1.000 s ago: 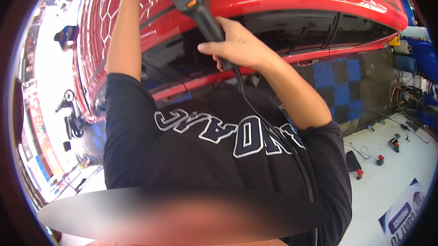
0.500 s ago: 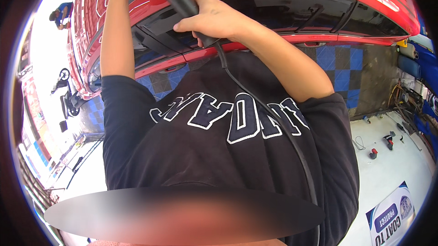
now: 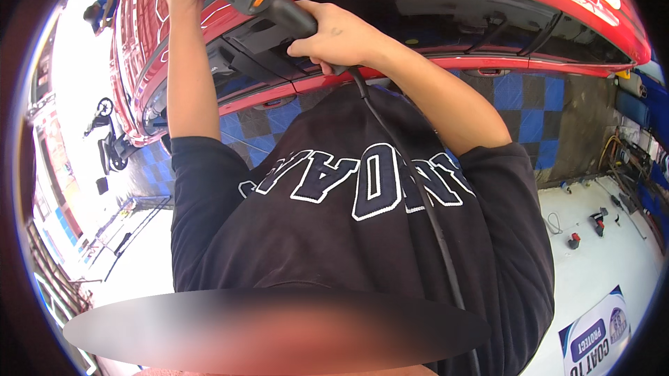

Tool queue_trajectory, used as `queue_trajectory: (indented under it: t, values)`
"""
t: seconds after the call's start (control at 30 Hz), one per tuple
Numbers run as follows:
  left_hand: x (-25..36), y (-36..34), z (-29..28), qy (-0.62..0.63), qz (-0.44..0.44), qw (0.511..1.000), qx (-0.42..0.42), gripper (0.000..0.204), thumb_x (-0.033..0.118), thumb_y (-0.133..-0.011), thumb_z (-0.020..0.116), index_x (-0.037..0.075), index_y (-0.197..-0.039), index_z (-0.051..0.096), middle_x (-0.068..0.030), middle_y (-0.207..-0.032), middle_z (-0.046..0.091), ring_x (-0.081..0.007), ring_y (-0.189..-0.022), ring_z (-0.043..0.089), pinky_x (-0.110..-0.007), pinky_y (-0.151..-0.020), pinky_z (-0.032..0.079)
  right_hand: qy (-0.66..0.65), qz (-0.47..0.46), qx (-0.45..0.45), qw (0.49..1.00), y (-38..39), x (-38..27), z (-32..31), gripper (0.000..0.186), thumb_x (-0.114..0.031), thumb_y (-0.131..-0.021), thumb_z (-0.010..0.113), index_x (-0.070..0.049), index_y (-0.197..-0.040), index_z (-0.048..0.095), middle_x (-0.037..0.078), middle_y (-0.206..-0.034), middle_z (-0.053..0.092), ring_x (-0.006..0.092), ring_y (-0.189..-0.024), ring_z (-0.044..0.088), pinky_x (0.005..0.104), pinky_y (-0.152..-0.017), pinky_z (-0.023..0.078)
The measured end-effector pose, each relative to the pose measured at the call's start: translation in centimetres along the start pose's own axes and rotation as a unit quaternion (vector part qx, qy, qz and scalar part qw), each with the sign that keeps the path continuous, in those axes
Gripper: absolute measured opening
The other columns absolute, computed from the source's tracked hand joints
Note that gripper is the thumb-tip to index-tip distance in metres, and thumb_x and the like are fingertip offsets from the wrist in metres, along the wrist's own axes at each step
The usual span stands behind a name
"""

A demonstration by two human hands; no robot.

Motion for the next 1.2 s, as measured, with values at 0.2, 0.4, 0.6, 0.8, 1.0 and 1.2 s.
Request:
queue_trajectory:
  t: [0.2, 0.4, 0.6, 0.8, 1.0, 1.2]
  values:
    - [-0.7, -1.3, 2.9, 0.051, 0.002, 0.998, -0.04, 0.121, 0.006, -0.083, 0.085, 0.008, -0.17, 0.002, -0.0203, -0.145, 0.051, -0.0293, -0.12, 0.063, -0.04, -0.094, 0.06, 0.002, -0.002, 0.05, 0.999, 0.3, 1.4, -1.3, 0.069, -0.009, -0.089, 0.071, 0.0, -0.154, 0.047, 0.006, -0.067, 0.061, 0.0154, -0.051, 0.061, 0.0315, -0.057, 0.052]
    - [0.1, -1.3, 4.6, 0.072, 0.033, 0.995, -0.064, 0.123, 0.009, -0.081, 0.088, 0.006, -0.169, 0.002, -0.0179, -0.135, 0.056, -0.0271, -0.115, 0.064, -0.04, -0.091, 0.06, 0.022, -0.004, 0.073, 0.997, 1.3, 1.1, -1.9, 0.07, -0.008, -0.087, 0.067, 0.002, -0.153, 0.046, 0.006, -0.066, 0.06, 0.0155, -0.051, 0.061, 0.0324, -0.058, 0.052]
    - [0.8, -0.6, 4.4, 0.032, 0.068, 0.995, -0.068, 0.124, 0.012, -0.08, 0.088, 0.005, -0.169, 0.003, -0.018, -0.135, 0.056, -0.0274, -0.115, 0.064, -0.042, -0.093, 0.06, 0.012, -0.005, 0.072, 0.997, 1.8, 1.2, -1.6, 0.071, -0.009, -0.084, 0.067, 0.002, -0.152, 0.048, 0.006, -0.066, 0.06, 0.0149, -0.051, 0.061, 0.0319, -0.058, 0.052]
    - [0.9, 1.1, 1.4, -0.009, 0.05, 0.998, -0.021, 0.12, 0.013, -0.082, 0.087, 0.006, -0.17, 0.005, -0.0193, -0.143, 0.052, -0.0278, -0.122, 0.061, -0.04, -0.099, 0.056, 0.021, -0.005, 0.061, 0.998, 1.7, 1.0, -0.2, 0.07, -0.006, -0.085, 0.066, 0.001, -0.152, 0.048, 0.005, -0.066, 0.06, 0.0139, -0.051, 0.061, 0.0314, -0.057, 0.052]
    - [-0.5, 1.4, -3.0, 0.033, 0.049, 0.998, 0.003, 0.113, 0.009, -0.086, 0.082, 0.011, -0.171, 0.008, -0.0191, -0.146, 0.051, -0.029, -0.126, 0.059, -0.04, -0.102, 0.055, 0.019, -0.009, 0.038, 0.999, -0.3, 1.2, 1.4, 0.079, -0.015, -0.079, 0.07, -0.003, -0.155, 0.048, 0.01, -0.076, 0.066, 0.0167, -0.052, 0.061, 0.0337, -0.054, 0.054]
    - [0.2, 1.5, -3.7, -0.036, 0.078, 0.996, -0.029, 0.095, 0.012, -0.088, 0.079, 0.004, -0.165, 0.023, -0.0146, -0.145, 0.052, -0.0248, -0.127, 0.057, -0.041, -0.111, 0.047, 0.044, -0.009, 0.023, 0.999, -0.1, 0.8, 1.9, 0.082, -0.02, -0.079, 0.069, 0.0, -0.156, 0.046, 0.016, -0.082, 0.071, 0.0215, -0.06, 0.068, 0.0362, -0.057, 0.057]
Point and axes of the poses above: each hand's wrist, its own y-axis away from the middle knuckle, its own z-axis out of the palm, x = y × z, the point moved 7 cm from there along -y, towards the middle knuckle
